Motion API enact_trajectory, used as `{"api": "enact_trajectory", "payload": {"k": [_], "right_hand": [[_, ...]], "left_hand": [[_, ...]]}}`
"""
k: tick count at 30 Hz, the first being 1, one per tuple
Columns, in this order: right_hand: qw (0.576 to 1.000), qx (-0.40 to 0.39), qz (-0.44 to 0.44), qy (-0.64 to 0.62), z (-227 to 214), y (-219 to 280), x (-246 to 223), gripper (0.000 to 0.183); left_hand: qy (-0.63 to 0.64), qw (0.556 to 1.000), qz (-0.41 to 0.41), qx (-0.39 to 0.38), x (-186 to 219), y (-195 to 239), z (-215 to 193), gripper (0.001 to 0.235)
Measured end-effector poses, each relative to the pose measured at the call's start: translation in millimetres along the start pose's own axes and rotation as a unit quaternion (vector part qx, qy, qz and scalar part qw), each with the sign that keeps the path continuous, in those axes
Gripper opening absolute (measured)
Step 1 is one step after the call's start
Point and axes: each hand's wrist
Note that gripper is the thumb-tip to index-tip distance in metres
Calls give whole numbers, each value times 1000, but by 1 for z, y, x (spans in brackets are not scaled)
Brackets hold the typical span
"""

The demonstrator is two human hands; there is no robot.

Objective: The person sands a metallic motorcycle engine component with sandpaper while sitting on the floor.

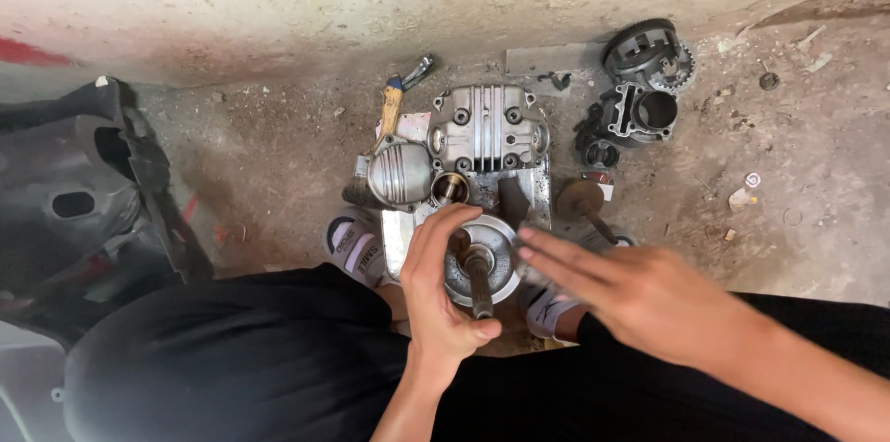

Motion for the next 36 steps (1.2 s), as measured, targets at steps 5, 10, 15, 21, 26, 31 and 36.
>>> {"api": "enact_trajectory", "payload": {"k": [5,10,15,21,26,31,36], "right_hand": [[993,-83,-51,61,30,10,9,80],[994,-32,-104,21,23,-4,8,71],[982,-115,-125,85,23,-9,8,79],[982,-135,-86,103,14,-16,5,83],[988,-109,-103,44,11,-22,19,84],[979,-190,20,69,6,-26,23,95],[985,-169,-23,1,3,-31,24,95]], "left_hand": [[13,1000,-8,0,-4,1,1,119],[11,1000,-15,6,-7,4,3,119],[11,1000,-13,-4,-5,2,-3,126],[-2,1000,-11,-18,2,-1,-9,126],[-1,1000,-6,-25,7,-2,-15,122],[-2,999,-18,-37,19,-4,-21,117],[13,994,-44,-101,23,-5,-31,100]]}}
Point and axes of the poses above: each hand's wrist, its own y-axis away from the middle knuckle, its own z-axis out of the palm, x = y × z, and after that the axes turned 12 degrees about -y, right-handed
